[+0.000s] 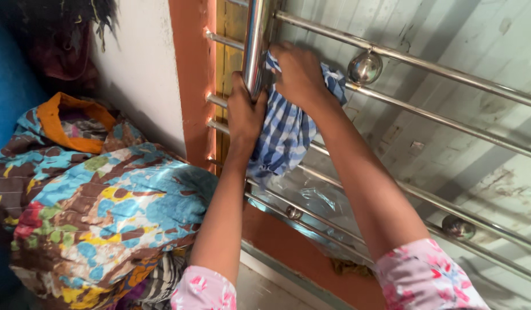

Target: The person cleans a metal railing by wiping down the bars and posts with a cloth.

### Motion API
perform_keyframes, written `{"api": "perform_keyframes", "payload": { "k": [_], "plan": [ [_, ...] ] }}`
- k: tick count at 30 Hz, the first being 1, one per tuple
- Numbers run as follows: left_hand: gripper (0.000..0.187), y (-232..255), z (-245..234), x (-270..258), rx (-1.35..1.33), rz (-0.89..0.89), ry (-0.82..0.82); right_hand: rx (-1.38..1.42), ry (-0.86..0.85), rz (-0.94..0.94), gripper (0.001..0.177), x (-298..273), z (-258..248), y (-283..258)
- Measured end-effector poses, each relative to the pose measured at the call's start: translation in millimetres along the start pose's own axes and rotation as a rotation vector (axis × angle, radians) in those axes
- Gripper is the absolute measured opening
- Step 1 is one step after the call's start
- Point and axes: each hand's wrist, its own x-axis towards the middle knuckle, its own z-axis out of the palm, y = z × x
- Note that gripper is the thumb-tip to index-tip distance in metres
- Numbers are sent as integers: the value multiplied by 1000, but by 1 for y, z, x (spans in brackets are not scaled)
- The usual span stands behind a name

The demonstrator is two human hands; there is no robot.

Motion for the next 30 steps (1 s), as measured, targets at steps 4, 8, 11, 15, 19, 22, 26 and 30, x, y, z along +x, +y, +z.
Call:
{"api": "perform_keyframes", "payload": {
  "k": [4,8,11,15,19,22,26,30],
  "plan": [
    [42,2,-1,2,-15,-49,-28,-94,131,-177,59,-28,-6,5],
    [43,-2,-2,-6,-2,27,6,-319,197,-178,50,-52,-14,4],
    [44,-1,-1,0,-18,16,-1,-448,244,-178,43,-43,-8,-2],
    [40,-4,-1,-6,-33,30,0,-261,118,-177,27,-7,7,2],
    [43,-8,0,-7,-71,151,18,-226,76,-200,23,2,15,11],
    [42,-8,-1,-4,-120,146,4,-160,-19,-125,22,10,16,18],
    [39,-9,-1,0,-144,52,-49,159,-480,275,43,50,8,42],
    [38,-15,-1,-1,-227,105,-72,313,-423,81,55,46,11,41]
  ]
}}
